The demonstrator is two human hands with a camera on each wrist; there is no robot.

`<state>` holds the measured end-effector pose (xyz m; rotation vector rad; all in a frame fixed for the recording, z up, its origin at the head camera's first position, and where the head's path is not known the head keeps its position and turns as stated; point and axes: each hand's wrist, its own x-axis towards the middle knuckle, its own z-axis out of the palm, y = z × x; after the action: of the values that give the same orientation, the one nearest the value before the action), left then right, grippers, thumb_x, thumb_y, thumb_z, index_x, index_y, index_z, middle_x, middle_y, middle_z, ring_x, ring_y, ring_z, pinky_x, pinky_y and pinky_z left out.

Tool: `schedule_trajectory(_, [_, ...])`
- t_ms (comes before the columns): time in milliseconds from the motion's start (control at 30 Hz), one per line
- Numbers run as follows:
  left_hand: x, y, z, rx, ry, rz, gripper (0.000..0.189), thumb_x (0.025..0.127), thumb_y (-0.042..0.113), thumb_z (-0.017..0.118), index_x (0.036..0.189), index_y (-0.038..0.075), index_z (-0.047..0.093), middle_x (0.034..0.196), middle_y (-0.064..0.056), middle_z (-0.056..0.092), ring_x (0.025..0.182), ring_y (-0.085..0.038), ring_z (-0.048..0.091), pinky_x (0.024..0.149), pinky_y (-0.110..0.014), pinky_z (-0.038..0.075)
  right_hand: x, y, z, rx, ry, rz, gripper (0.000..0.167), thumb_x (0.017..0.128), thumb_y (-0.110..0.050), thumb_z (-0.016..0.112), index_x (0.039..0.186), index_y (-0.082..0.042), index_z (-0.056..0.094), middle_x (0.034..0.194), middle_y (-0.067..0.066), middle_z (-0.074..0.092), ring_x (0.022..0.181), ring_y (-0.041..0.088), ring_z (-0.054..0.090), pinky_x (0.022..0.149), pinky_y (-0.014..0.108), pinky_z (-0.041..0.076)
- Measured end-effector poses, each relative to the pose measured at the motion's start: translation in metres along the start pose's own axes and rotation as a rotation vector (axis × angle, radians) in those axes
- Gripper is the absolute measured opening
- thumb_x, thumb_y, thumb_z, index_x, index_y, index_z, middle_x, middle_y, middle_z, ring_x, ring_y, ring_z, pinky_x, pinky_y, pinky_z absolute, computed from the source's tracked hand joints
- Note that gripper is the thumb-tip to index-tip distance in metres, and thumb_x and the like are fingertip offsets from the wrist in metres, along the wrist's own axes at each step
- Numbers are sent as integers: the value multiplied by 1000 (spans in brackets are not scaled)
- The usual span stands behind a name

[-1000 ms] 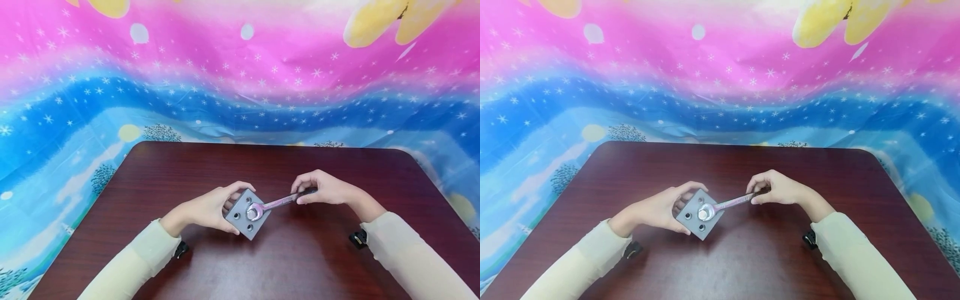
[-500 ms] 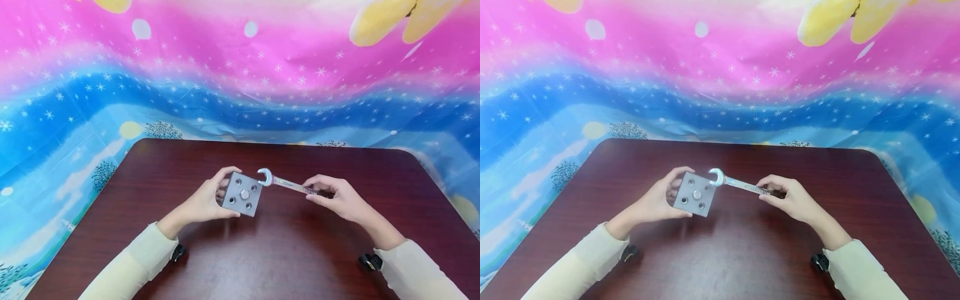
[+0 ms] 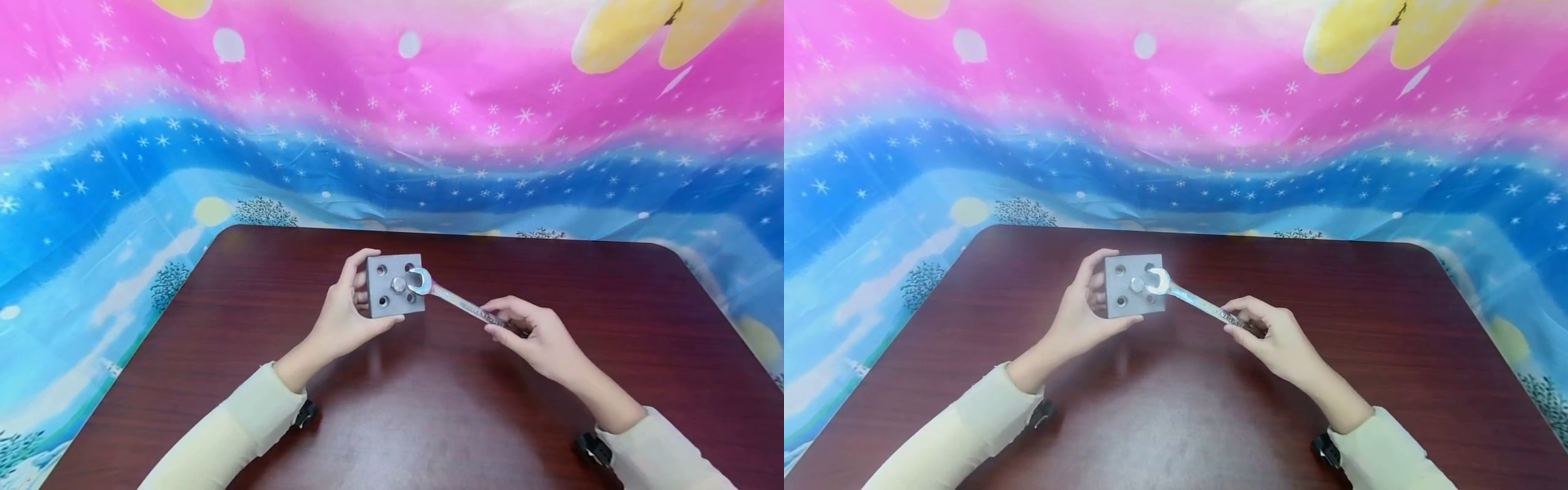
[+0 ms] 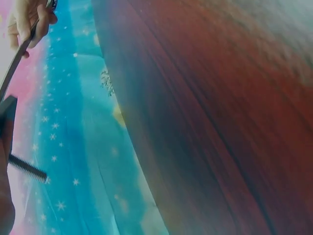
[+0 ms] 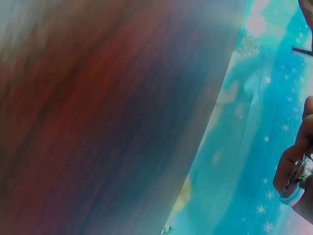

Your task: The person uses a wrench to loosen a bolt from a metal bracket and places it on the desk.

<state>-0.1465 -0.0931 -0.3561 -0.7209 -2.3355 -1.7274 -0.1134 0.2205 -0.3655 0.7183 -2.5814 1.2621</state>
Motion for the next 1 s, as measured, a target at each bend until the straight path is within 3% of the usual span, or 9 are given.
schedule_trajectory(267, [2,3,10,-5,108,67,97,68,-1,88,146,19,33,112,-11,72,82,-19,74,69,-28,60,-1,-10,16,-4,57,25,32,87,-2,73,114,-17,64,76,-2,65,57,4,47,50,24,37])
schedule_trajectory(500, [2,4,16,0,126,85,97,68,0,88,146,15,32,113,-11,72,81,-18,74,71,-27,60,-5,-15,26,42,45,52,31,87,-1,73,113,-14,62,78,-8,66,64,10,61,58,23,45])
schedule_trajectory(767, [2,3,23,-22,181,98,96,68,1,89,145,14,32,113,-12,72,83,-19,75,69,-28,60,-7,-21,36,136,-36,58,23,90,-3,70,108,-13,58,72,-5,62,49,2,47,43,23,41])
schedule_trajectory(900, [3,4,25,-15,211,107,96,68,2,89,145,13,33,113,-12,72,85,-20,76,69,-28,60,-7,-24,39,150,-25,51,22,90,-2,69,106,-12,57,70,-4,60,48,1,45,42,23,41])
schedule_trajectory(1000, [3,5,27,4,240,99,96,69,5,90,145,16,33,113,-10,72,84,-19,76,69,-27,60,-6,-26,41,187,-28,69,21,91,-2,69,106,-11,57,68,4,61,46,2,45,41,23,40])
